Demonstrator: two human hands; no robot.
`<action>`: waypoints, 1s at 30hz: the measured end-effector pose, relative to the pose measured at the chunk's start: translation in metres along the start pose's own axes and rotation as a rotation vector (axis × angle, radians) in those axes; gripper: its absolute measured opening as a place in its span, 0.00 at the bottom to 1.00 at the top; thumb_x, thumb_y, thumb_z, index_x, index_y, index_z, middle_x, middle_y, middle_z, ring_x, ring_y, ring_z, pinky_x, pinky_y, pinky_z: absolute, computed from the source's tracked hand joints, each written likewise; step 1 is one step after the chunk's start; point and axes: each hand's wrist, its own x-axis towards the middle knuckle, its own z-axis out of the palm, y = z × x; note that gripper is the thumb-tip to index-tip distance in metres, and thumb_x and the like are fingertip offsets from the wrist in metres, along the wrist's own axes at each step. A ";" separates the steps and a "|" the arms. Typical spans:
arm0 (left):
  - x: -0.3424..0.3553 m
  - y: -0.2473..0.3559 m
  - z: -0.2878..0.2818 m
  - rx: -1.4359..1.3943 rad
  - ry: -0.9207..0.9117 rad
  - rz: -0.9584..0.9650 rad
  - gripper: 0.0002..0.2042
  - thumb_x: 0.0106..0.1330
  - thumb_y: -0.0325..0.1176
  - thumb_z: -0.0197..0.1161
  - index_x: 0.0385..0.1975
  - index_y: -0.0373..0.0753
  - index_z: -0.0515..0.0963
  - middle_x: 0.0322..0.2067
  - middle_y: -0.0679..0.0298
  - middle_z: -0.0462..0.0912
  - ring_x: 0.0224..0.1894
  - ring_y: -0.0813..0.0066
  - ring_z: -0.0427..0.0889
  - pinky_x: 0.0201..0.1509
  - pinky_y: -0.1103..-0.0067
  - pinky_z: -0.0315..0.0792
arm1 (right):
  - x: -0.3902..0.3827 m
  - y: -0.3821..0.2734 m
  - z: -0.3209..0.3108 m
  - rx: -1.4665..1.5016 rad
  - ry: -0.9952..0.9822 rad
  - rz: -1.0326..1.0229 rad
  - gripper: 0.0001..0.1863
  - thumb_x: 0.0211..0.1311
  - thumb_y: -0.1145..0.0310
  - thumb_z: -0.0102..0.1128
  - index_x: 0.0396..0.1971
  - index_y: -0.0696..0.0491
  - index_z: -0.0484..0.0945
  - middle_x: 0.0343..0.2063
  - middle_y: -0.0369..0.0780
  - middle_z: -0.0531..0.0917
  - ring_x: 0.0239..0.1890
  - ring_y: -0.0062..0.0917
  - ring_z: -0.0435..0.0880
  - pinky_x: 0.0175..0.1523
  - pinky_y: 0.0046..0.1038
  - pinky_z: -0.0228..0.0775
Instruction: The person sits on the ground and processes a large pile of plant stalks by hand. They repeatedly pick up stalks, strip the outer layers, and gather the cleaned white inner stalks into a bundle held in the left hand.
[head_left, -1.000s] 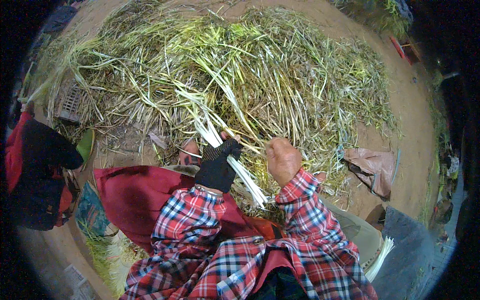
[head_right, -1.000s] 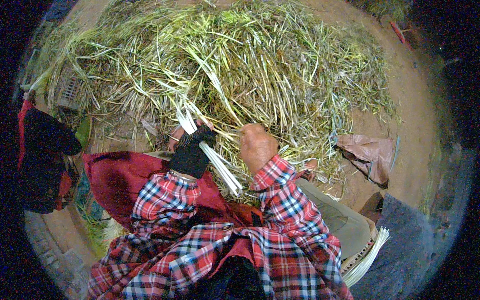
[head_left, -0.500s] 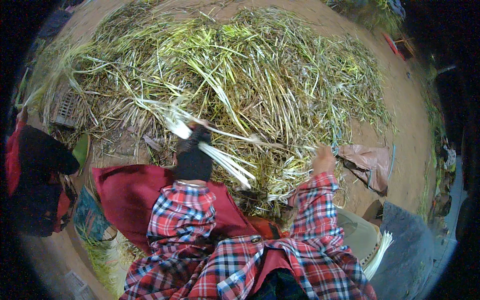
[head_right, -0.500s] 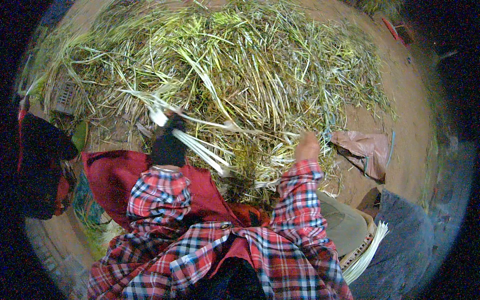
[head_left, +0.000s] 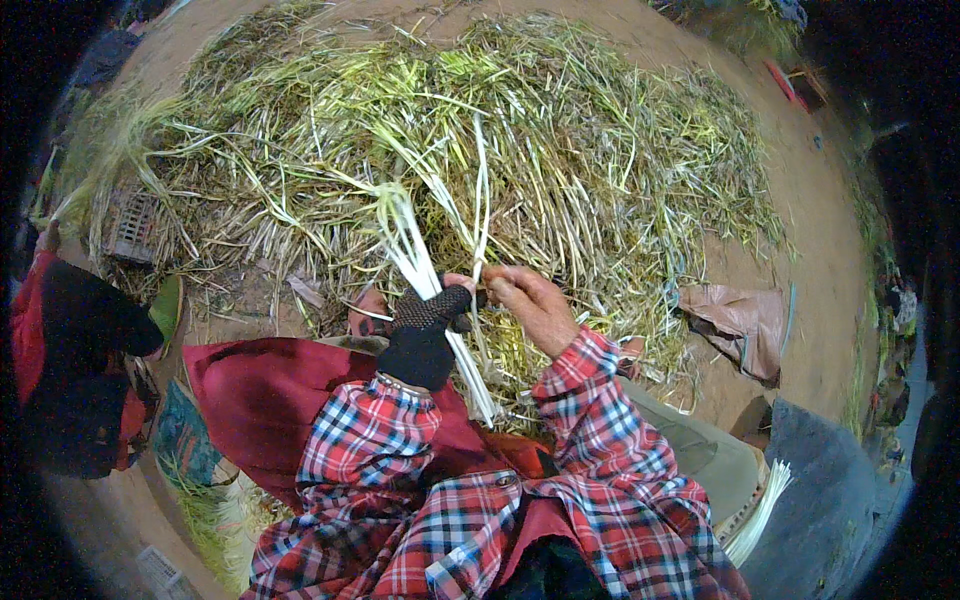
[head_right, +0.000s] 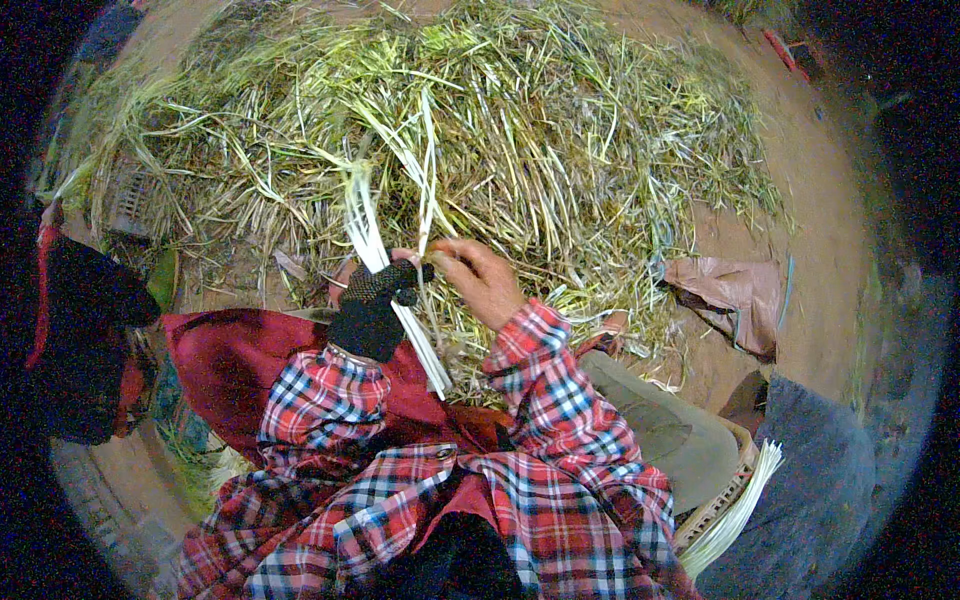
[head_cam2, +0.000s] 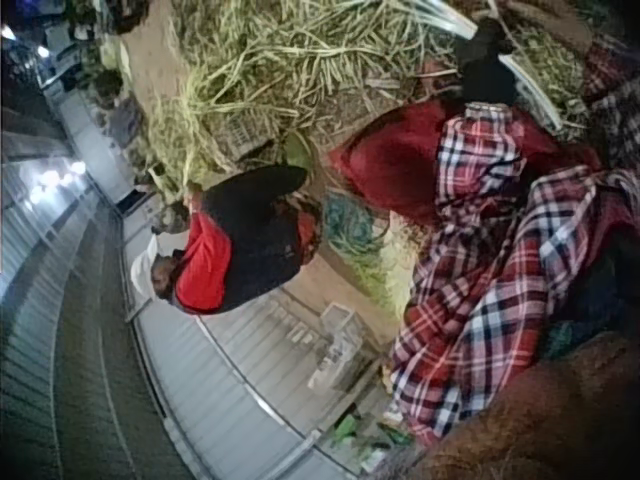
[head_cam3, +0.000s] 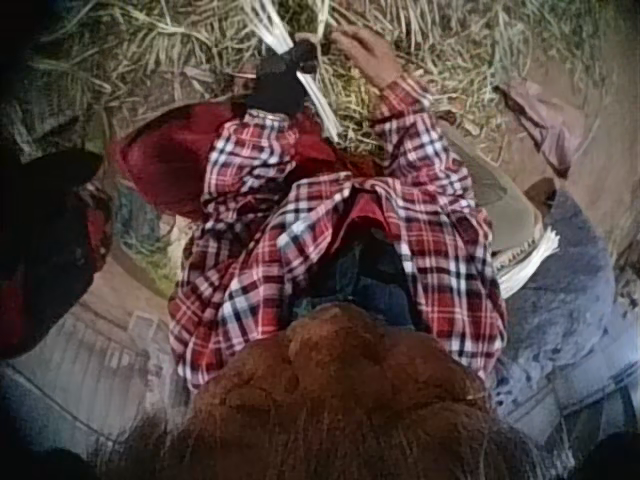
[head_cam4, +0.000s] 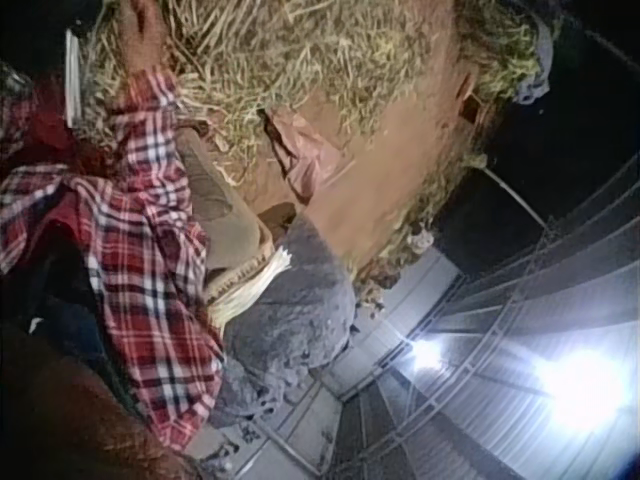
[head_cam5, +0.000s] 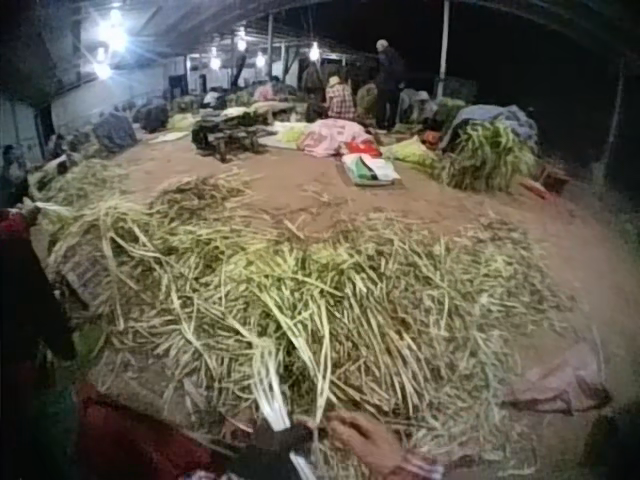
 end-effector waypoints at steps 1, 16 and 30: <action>-0.001 -0.003 0.000 0.021 -0.045 -0.043 0.09 0.49 0.33 0.61 0.29 0.37 0.74 0.23 0.67 0.77 0.23 0.83 0.72 0.25 0.88 0.62 | 0.004 -0.005 0.008 0.071 -0.088 -0.027 0.11 0.57 0.66 0.49 0.32 0.58 0.73 0.30 0.38 0.77 0.33 0.17 0.74 0.39 0.18 0.66; 0.011 -0.002 -0.020 -0.342 0.043 0.005 0.09 0.52 0.25 0.56 0.32 0.37 0.67 0.25 0.65 0.72 0.24 0.79 0.72 0.22 0.90 0.66 | -0.003 -0.012 -0.022 0.892 0.175 0.290 0.12 0.60 0.64 0.43 0.36 0.57 0.66 0.22 0.38 0.73 0.26 0.26 0.74 0.35 0.28 0.71; 0.003 -0.034 0.008 0.309 -0.040 0.230 0.10 0.45 0.23 0.63 0.24 0.38 0.68 0.25 0.64 0.75 0.29 0.78 0.75 0.30 0.82 0.70 | -0.003 -0.010 -0.008 0.754 0.286 0.370 0.11 0.60 0.65 0.43 0.36 0.56 0.65 0.26 0.40 0.75 0.28 0.25 0.76 0.26 0.21 0.69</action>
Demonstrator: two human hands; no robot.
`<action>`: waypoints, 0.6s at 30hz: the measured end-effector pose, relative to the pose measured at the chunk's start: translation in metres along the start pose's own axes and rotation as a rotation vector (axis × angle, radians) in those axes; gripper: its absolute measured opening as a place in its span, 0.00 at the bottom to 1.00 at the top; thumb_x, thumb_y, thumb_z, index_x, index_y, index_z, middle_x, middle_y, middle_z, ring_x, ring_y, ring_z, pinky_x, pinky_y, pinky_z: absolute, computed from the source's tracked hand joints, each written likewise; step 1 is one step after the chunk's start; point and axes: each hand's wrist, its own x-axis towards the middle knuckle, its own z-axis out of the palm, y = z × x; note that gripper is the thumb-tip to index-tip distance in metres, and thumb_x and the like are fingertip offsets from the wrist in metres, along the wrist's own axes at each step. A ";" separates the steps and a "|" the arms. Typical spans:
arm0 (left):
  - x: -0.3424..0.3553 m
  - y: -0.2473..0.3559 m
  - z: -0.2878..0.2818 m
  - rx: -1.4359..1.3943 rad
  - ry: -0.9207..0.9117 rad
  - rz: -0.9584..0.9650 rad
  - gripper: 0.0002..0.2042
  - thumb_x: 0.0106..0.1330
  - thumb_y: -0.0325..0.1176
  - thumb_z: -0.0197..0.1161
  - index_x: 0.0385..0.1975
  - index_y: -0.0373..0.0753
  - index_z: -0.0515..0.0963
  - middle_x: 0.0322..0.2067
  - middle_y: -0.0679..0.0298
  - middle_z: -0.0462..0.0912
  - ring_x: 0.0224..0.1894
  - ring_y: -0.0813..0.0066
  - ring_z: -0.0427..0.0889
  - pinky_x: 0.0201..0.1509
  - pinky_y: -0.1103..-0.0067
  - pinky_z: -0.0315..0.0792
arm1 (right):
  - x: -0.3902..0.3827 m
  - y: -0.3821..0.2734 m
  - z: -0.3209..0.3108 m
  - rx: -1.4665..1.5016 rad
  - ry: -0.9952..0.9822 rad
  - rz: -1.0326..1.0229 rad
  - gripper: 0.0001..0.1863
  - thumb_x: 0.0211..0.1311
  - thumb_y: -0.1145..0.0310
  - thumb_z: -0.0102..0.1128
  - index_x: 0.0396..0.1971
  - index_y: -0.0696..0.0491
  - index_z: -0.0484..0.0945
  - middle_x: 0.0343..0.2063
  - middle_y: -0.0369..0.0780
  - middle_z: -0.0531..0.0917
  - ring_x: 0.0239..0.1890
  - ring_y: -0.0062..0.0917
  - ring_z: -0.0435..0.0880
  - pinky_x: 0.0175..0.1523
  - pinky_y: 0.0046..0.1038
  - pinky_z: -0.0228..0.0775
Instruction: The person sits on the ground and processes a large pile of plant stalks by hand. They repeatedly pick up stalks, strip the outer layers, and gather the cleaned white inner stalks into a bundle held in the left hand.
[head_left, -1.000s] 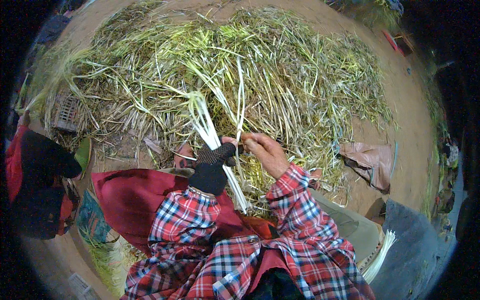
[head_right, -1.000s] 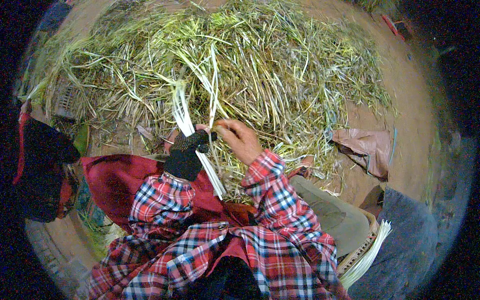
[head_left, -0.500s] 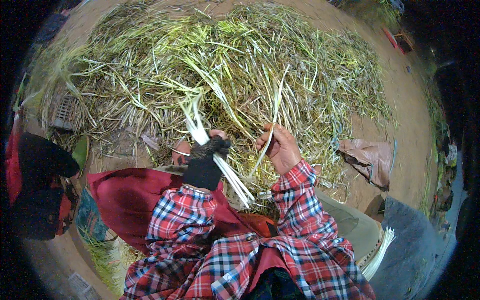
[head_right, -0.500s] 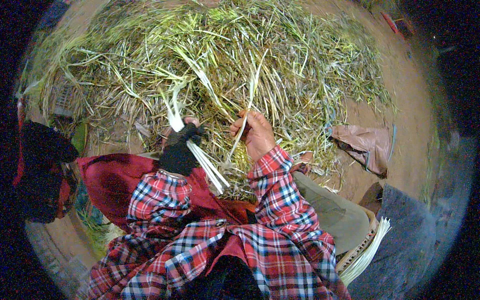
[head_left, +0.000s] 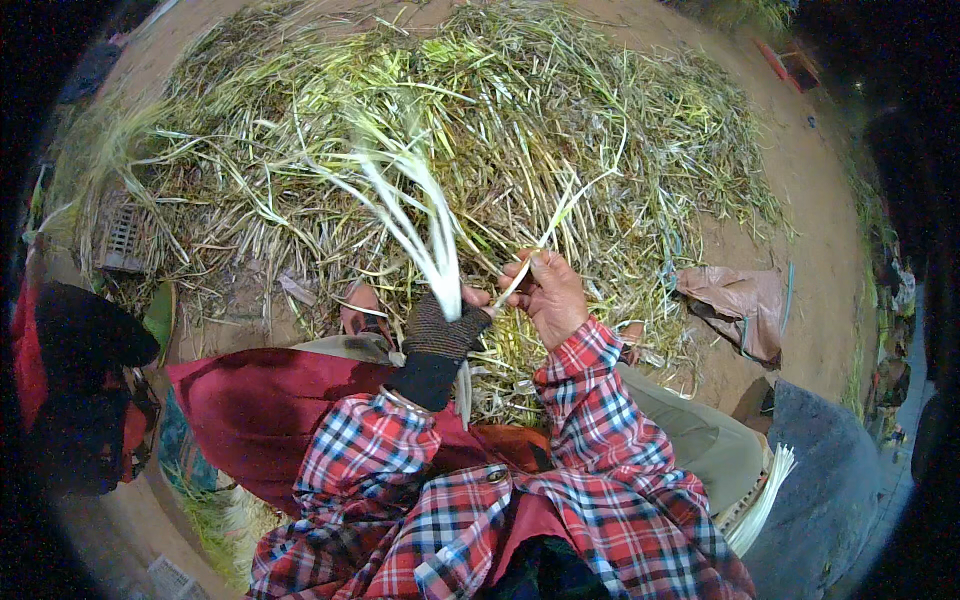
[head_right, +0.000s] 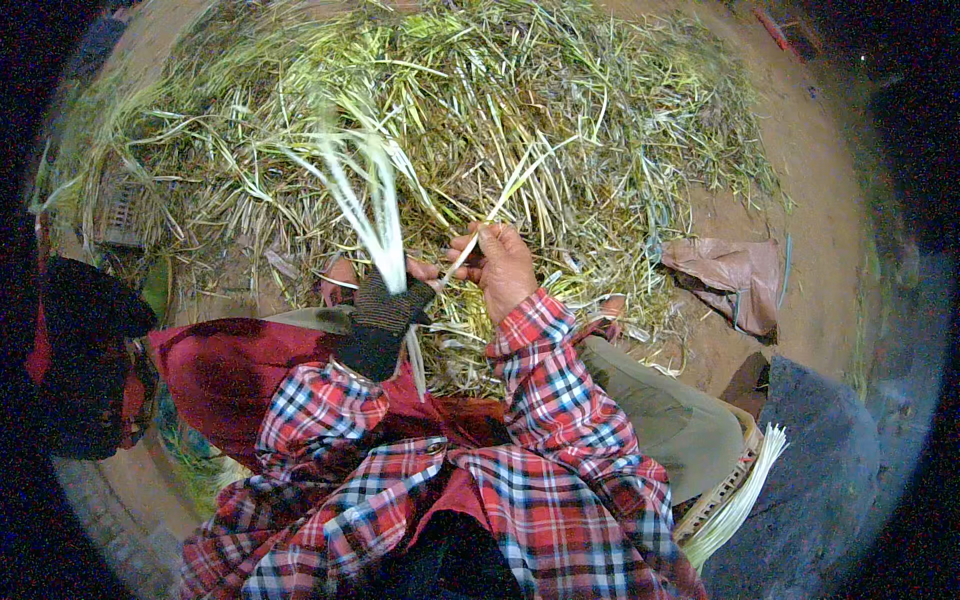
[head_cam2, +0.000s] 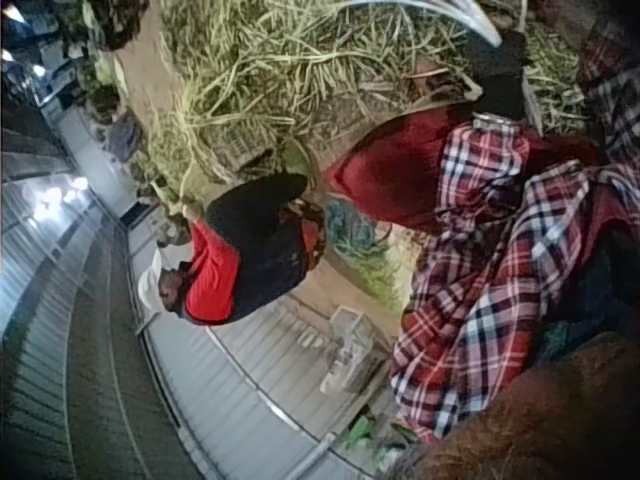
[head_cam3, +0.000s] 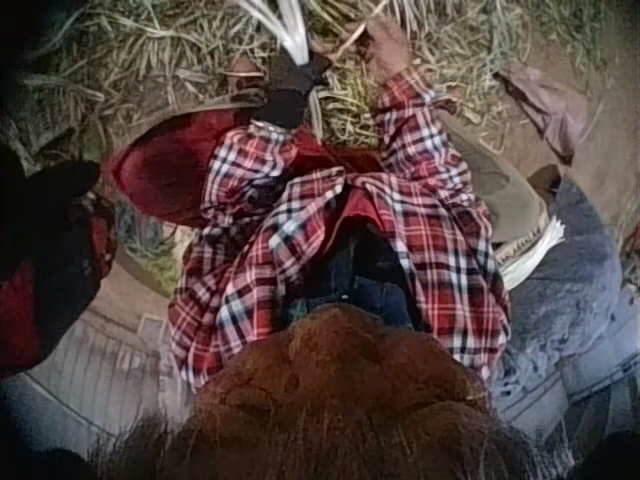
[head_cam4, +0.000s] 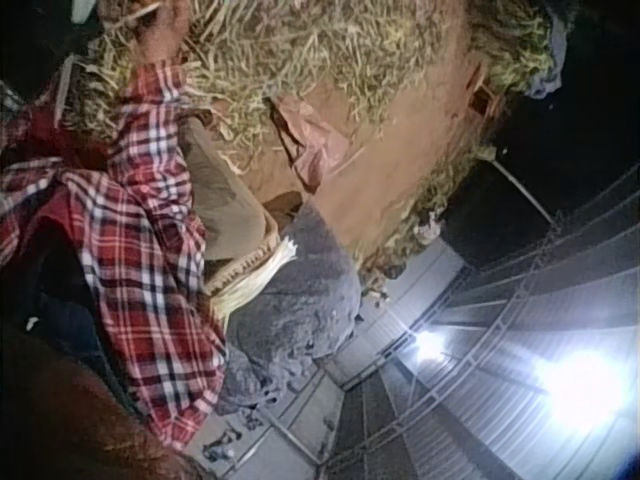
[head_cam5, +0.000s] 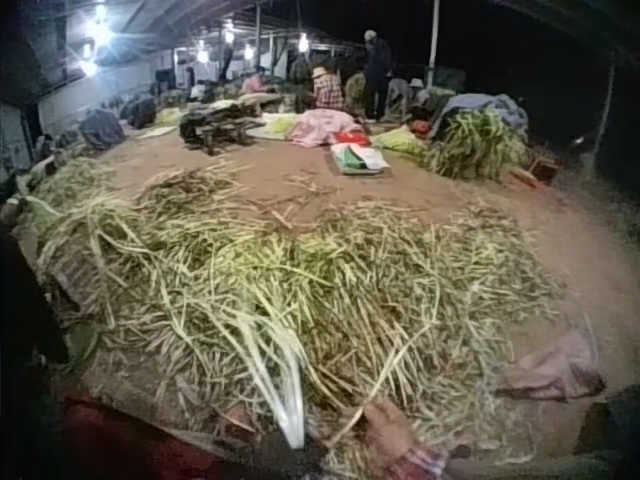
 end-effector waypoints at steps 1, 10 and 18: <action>-0.002 -0.003 0.002 0.145 -0.036 -0.100 0.11 0.44 0.21 0.63 0.24 0.39 0.67 0.24 0.64 0.74 0.29 0.78 0.75 0.30 0.83 0.70 | 0.000 0.002 0.003 0.007 -0.006 -0.003 0.10 0.60 0.66 0.43 0.37 0.56 0.65 0.26 0.40 0.75 0.28 0.25 0.76 0.26 0.21 0.69; -0.001 0.000 -0.003 -0.092 -0.071 -0.296 0.10 0.46 0.23 0.59 0.29 0.36 0.68 0.21 0.62 0.75 0.21 0.73 0.78 0.18 0.82 0.70 | 0.003 0.011 0.001 -0.297 -0.101 -0.057 0.08 0.55 0.66 0.53 0.27 0.55 0.68 0.18 0.33 0.71 0.19 0.15 0.70 0.20 0.16 0.63; -0.007 0.011 -0.008 -0.167 -0.152 -0.226 0.11 0.50 0.26 0.57 0.34 0.34 0.68 0.23 0.60 0.76 0.23 0.75 0.77 0.25 0.82 0.71 | 0.002 -0.015 -0.032 -0.389 -0.035 -0.144 0.08 0.55 0.65 0.51 0.24 0.55 0.71 0.13 0.32 0.70 0.13 0.14 0.67 0.16 0.16 0.60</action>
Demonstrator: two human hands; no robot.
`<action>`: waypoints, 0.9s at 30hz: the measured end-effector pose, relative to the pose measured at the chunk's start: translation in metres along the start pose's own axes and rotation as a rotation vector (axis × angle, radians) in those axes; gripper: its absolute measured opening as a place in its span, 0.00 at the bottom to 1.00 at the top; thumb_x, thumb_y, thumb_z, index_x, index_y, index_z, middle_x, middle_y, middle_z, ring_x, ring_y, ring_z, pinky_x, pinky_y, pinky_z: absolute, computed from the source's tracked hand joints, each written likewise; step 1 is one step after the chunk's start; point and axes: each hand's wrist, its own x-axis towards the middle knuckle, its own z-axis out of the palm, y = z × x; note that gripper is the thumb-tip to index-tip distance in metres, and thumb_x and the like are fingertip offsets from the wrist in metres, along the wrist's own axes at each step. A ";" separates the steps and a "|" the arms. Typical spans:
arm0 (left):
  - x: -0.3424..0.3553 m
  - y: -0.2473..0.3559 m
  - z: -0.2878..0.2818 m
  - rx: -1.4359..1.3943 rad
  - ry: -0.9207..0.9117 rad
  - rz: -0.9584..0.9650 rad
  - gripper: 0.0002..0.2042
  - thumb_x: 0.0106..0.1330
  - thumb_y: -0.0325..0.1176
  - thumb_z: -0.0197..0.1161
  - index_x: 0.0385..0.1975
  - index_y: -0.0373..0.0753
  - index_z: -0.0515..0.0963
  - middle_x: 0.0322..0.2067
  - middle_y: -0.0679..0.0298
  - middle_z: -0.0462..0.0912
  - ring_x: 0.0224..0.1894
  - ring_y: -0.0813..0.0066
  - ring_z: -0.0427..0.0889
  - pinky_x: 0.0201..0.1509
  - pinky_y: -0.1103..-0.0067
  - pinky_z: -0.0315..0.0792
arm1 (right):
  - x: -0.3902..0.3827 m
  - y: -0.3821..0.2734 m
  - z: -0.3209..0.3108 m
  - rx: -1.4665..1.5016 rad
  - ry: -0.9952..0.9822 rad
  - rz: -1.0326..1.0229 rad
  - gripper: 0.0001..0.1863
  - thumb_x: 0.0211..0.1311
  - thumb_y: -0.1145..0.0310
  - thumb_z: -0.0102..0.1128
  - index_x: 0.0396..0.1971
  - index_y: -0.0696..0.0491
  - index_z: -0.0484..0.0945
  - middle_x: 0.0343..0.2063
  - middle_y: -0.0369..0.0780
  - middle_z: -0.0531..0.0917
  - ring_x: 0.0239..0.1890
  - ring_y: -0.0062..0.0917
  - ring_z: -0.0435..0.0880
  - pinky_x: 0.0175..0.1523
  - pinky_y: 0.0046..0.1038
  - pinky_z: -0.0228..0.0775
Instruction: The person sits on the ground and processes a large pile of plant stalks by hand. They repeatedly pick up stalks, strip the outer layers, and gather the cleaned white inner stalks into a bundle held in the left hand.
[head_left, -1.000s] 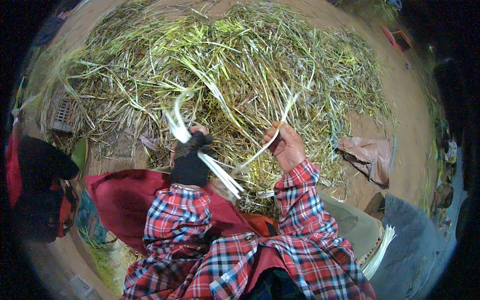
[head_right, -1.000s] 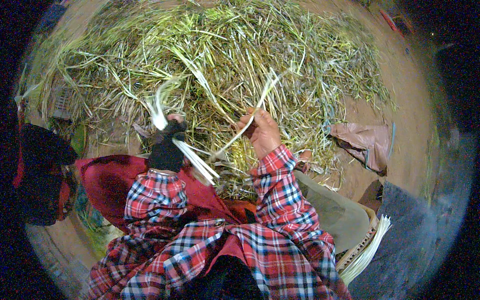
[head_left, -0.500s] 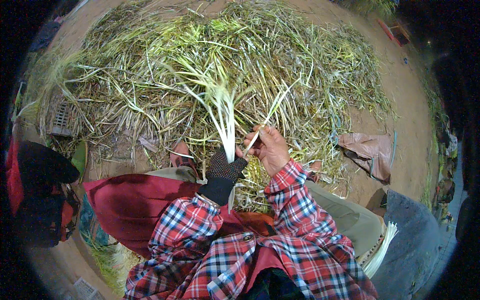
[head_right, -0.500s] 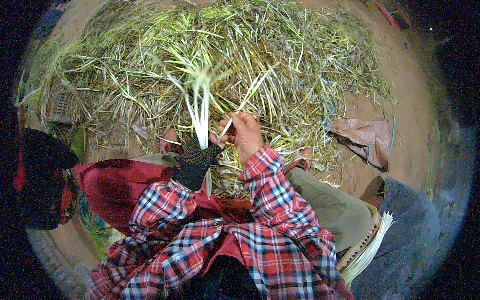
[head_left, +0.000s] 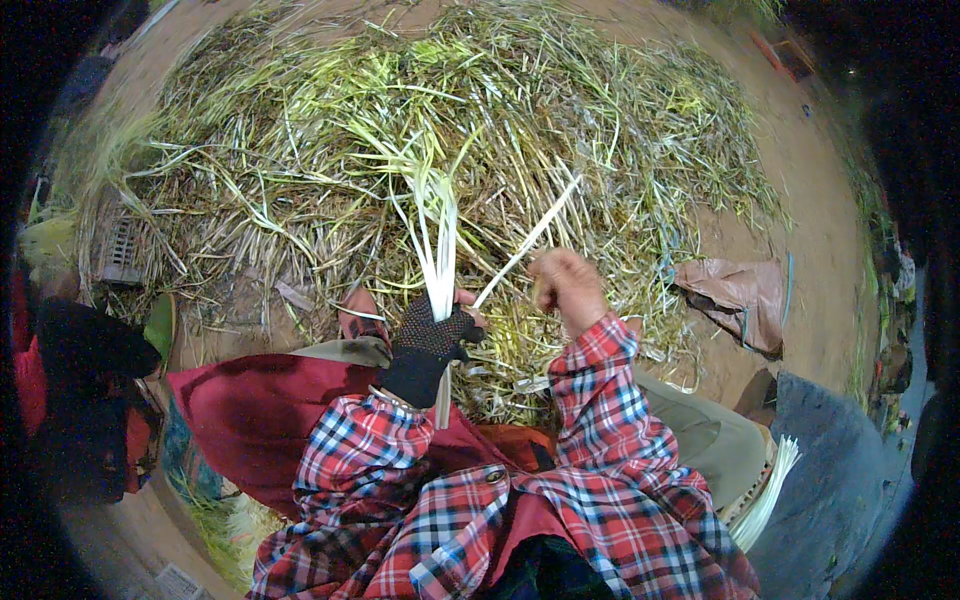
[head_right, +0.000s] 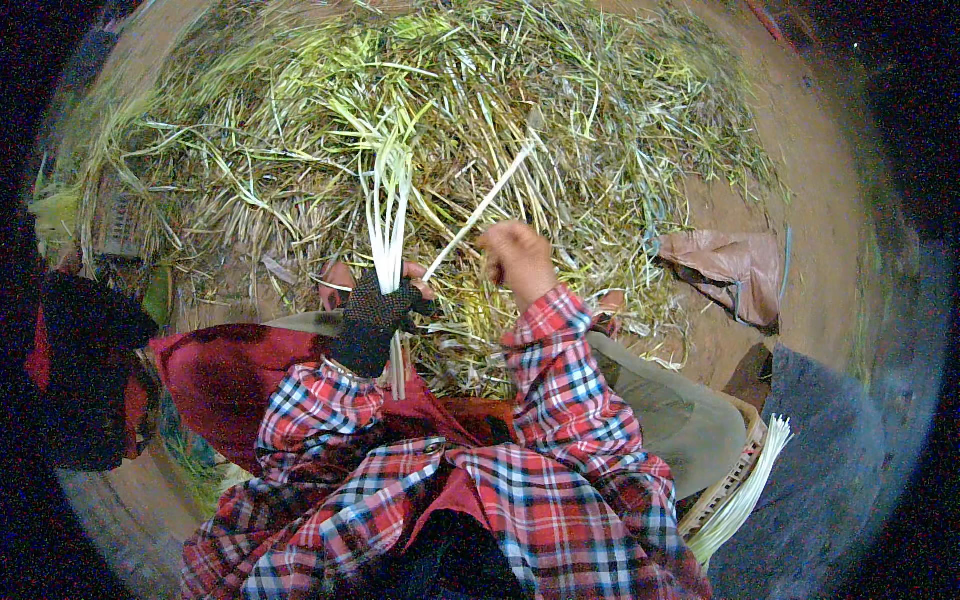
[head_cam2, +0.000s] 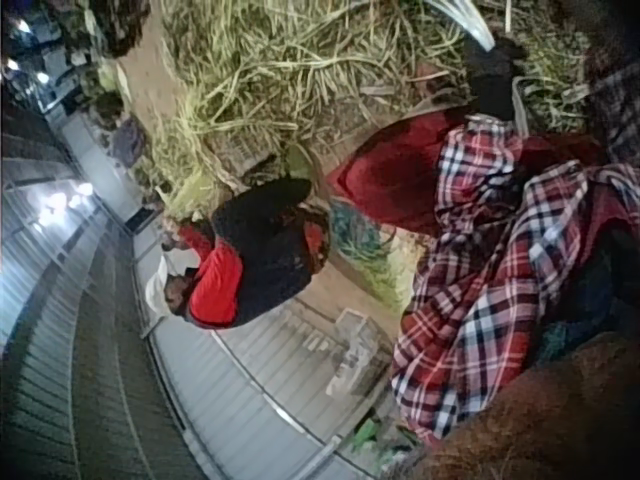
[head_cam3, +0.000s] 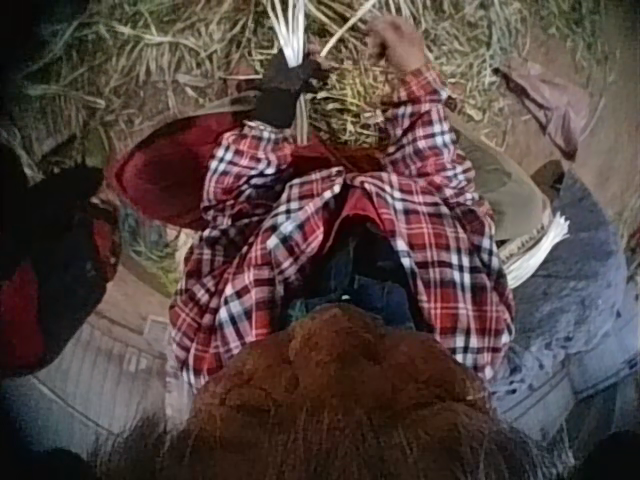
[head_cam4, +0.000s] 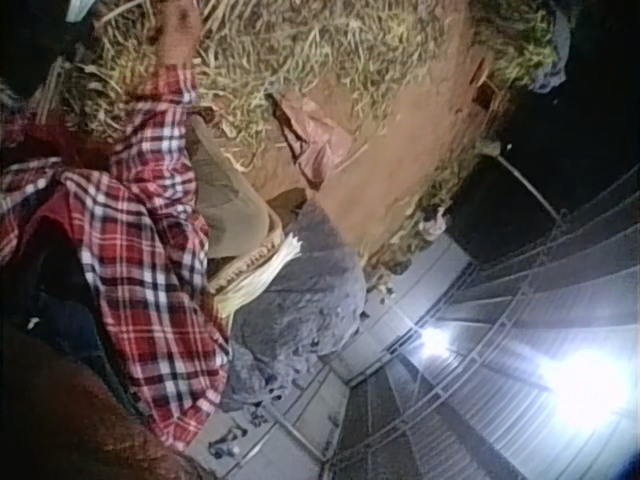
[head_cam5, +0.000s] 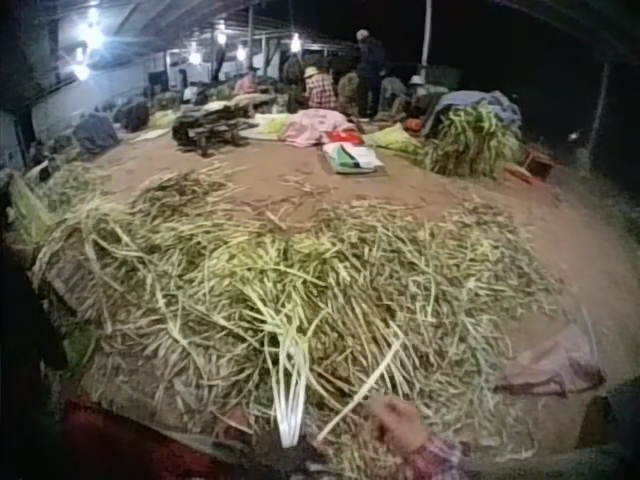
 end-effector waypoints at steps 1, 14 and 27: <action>-0.001 0.001 -0.001 0.015 0.023 -0.037 0.11 0.51 0.26 0.57 0.34 0.34 0.68 0.23 0.60 0.76 0.23 0.75 0.77 0.25 0.82 0.71 | 0.002 -0.004 -0.009 0.110 0.054 -0.014 0.08 0.56 0.65 0.50 0.24 0.55 0.71 0.13 0.32 0.70 0.13 0.15 0.67 0.16 0.16 0.60; -0.001 -0.008 -0.005 -0.031 -0.027 -0.080 0.12 0.53 0.31 0.57 0.36 0.34 0.69 0.25 0.62 0.77 0.25 0.75 0.77 0.21 0.85 0.70 | 0.010 0.003 -0.012 -0.428 -0.043 -0.154 0.26 0.50 0.69 0.55 0.50 0.53 0.59 0.36 0.40 0.72 0.22 0.17 0.73 0.24 0.18 0.67; -0.002 -0.003 -0.008 0.085 0.048 -0.135 0.11 0.52 0.30 0.59 0.35 0.35 0.71 0.23 0.62 0.78 0.22 0.76 0.77 0.19 0.86 0.68 | 0.026 -0.007 -0.046 -0.018 0.352 -0.033 0.09 0.60 0.69 0.41 0.36 0.56 0.69 0.18 0.35 0.72 0.15 0.15 0.68 0.19 0.17 0.61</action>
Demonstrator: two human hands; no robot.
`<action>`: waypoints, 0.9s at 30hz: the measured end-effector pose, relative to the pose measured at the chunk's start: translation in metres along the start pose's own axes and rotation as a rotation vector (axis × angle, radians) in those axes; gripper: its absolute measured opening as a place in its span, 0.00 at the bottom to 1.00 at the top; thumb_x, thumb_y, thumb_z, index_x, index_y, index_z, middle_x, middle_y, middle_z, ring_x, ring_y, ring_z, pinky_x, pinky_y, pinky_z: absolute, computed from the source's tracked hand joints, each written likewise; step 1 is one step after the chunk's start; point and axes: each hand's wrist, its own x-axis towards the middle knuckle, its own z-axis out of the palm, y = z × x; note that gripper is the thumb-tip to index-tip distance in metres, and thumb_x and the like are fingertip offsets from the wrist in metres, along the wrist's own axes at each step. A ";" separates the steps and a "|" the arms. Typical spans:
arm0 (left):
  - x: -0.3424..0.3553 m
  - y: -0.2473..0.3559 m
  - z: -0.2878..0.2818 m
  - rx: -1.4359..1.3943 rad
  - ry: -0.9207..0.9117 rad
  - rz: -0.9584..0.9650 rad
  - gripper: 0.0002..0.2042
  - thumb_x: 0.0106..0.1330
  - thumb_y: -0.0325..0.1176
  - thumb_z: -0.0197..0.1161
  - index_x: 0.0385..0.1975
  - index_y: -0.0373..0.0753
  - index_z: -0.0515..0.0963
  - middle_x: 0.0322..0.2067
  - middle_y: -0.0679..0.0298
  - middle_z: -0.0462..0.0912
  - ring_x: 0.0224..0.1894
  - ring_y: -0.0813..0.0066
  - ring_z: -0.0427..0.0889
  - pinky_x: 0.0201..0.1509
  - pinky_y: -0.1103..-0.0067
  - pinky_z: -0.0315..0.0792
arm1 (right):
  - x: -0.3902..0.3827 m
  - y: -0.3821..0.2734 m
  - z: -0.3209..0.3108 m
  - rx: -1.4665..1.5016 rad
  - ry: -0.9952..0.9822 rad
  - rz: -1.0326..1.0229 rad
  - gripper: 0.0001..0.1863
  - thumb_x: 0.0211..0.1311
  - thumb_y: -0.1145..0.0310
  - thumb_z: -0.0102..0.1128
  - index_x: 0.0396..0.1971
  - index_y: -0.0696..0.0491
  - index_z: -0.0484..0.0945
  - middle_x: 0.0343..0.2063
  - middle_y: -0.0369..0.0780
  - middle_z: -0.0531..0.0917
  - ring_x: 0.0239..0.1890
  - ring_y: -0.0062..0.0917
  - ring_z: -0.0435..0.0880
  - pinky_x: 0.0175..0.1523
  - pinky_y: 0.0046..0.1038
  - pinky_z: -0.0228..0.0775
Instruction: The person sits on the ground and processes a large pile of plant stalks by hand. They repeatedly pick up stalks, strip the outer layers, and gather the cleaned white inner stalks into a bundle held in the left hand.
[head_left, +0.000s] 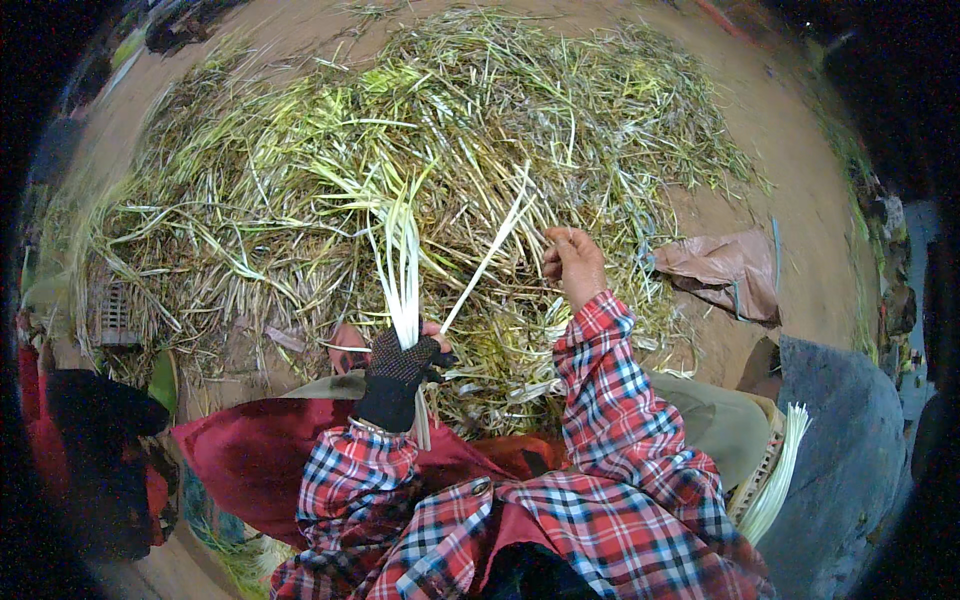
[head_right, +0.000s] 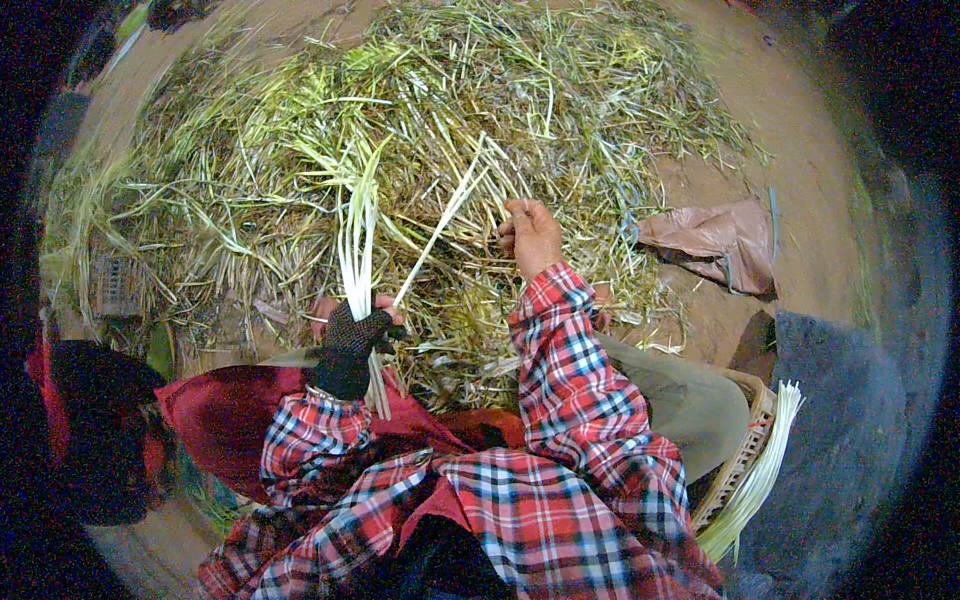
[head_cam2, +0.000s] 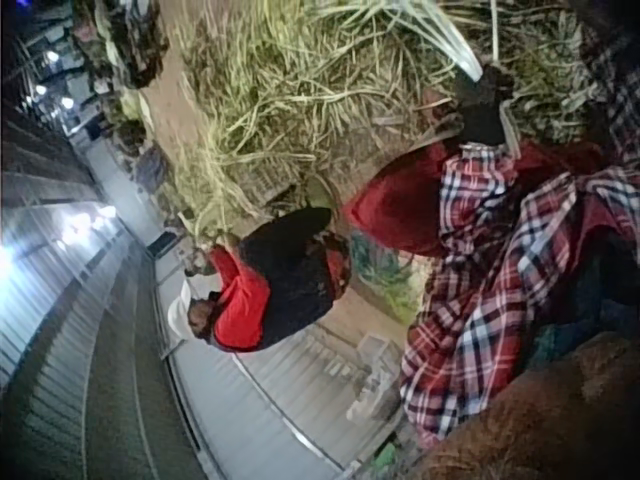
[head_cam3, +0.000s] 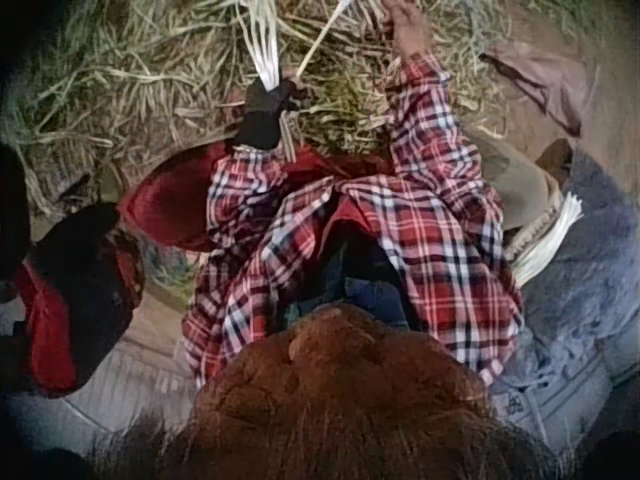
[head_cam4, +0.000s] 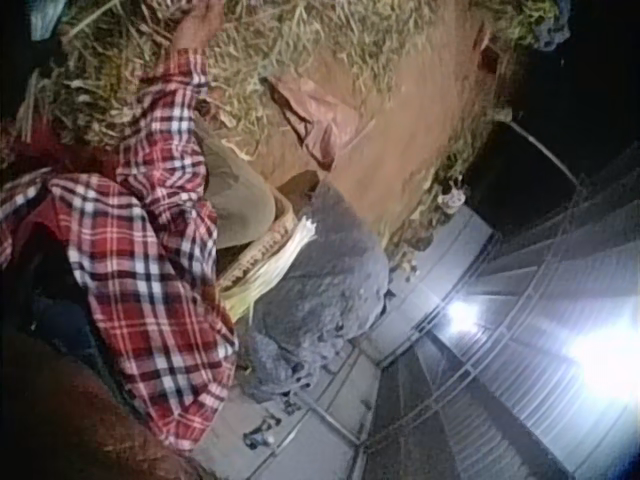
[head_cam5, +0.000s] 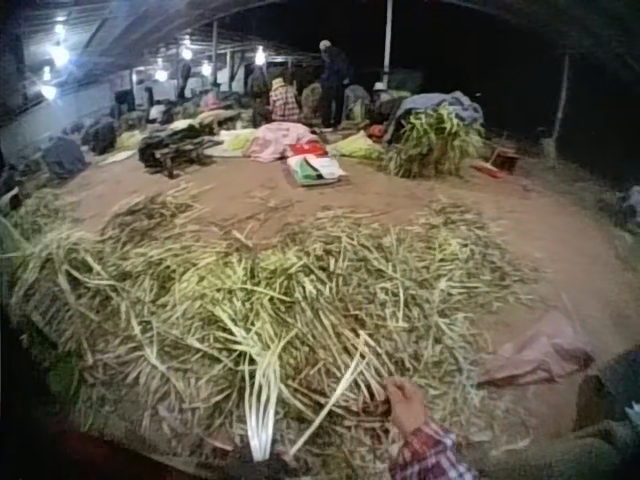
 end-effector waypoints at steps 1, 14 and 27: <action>-0.001 0.000 0.000 -0.026 -0.008 0.014 0.12 0.52 0.31 0.59 0.35 0.35 0.71 0.23 0.62 0.78 0.22 0.75 0.77 0.20 0.85 0.69 | 0.001 0.002 -0.003 0.056 0.021 -0.021 0.10 0.59 0.70 0.40 0.37 0.56 0.68 0.18 0.35 0.72 0.15 0.15 0.68 0.19 0.17 0.61; 0.001 0.000 0.004 0.007 0.002 0.028 0.11 0.50 0.30 0.58 0.32 0.33 0.71 0.21 0.61 0.77 0.22 0.75 0.76 0.18 0.85 0.68 | 0.002 -0.008 -0.006 -0.015 -0.034 -0.214 0.15 0.59 0.65 0.44 0.46 0.53 0.63 0.24 0.37 0.74 0.19 0.14 0.70 0.22 0.16 0.62; -0.002 0.002 0.003 0.032 0.025 0.001 0.10 0.50 0.30 0.58 0.32 0.33 0.72 0.22 0.61 0.77 0.22 0.75 0.76 0.21 0.85 0.68 | 0.027 -0.007 -0.007 -0.620 -0.055 -0.686 0.07 0.49 0.68 0.53 0.27 0.55 0.73 0.20 0.45 0.75 0.21 0.34 0.75 0.27 0.30 0.67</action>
